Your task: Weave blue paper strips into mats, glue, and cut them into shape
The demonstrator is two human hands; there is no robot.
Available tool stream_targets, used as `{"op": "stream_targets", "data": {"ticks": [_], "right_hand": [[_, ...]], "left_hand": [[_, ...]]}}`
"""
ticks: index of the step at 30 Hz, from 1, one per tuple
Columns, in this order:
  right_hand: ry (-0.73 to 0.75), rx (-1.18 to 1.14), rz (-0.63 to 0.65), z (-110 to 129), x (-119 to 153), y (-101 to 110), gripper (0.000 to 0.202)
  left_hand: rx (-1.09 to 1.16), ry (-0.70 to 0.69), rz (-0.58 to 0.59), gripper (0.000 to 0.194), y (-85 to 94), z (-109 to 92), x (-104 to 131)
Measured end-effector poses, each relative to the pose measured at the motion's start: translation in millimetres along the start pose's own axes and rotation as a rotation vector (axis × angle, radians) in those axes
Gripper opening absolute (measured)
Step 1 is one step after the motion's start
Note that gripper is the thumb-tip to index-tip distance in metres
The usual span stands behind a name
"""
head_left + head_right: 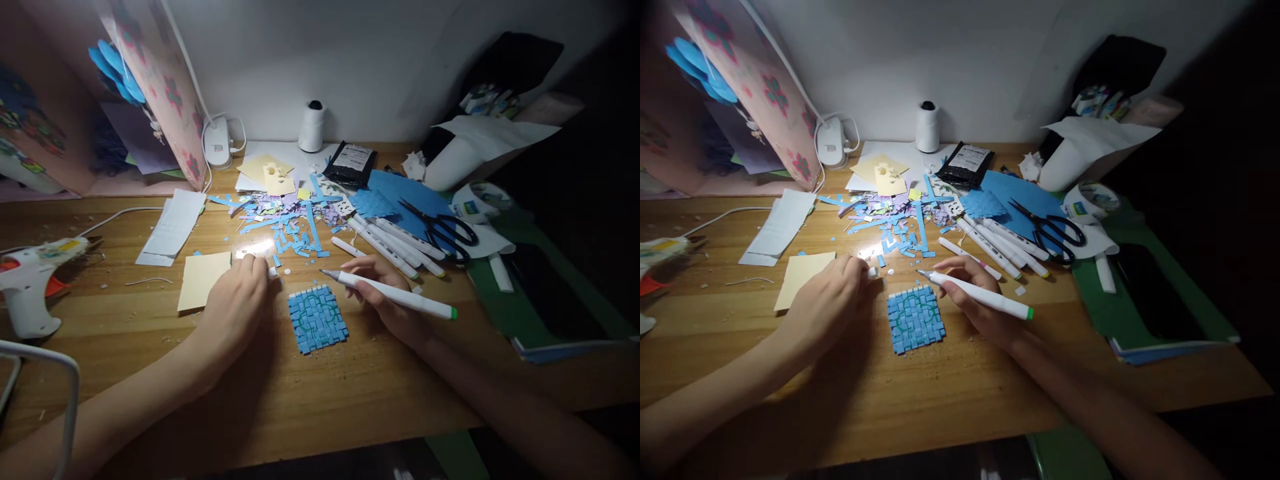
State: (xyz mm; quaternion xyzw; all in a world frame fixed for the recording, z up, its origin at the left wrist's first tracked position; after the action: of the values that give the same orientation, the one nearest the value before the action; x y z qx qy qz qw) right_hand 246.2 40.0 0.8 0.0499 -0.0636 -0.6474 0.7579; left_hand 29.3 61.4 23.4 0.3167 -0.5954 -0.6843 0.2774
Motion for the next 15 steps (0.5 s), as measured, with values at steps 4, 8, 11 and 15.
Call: {"op": "stream_targets", "data": {"ticks": [4, 8, 11, 15], "right_hand": [[0.103, 0.148, 0.049, 2, -2, 0, 0.024], [0.157, 0.412, 0.145, 2, -1, -5, 0.030], [0.200, 0.452, 0.066, 6, -2, -3, 0.028], [0.189, 0.475, -0.170, 12, -12, 27, 0.019]], "left_hand": [[0.005, 0.044, -0.061, 0.017, -5.0, 8, -5], [0.039, 0.073, -0.149, 0.020, -6.1, 4, -6], [0.213, -0.033, -0.157, 0.025, -3.4, -12, -4], [0.486, -0.107, 0.000, 0.027, -8.9, -25, 1]]}}
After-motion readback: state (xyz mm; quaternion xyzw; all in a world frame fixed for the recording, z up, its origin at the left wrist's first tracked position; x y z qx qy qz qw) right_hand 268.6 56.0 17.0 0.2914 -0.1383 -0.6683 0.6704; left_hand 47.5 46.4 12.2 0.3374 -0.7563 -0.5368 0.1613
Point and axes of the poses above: each hand's wrist, its own x-axis away from the middle knuckle, its own y-axis out of the back of the hand, z = x × y, the point moved 3 cm from there along -x, towards the middle knuckle, and after that the axes turned 9 degrees about -y, right-handed, at the moved point
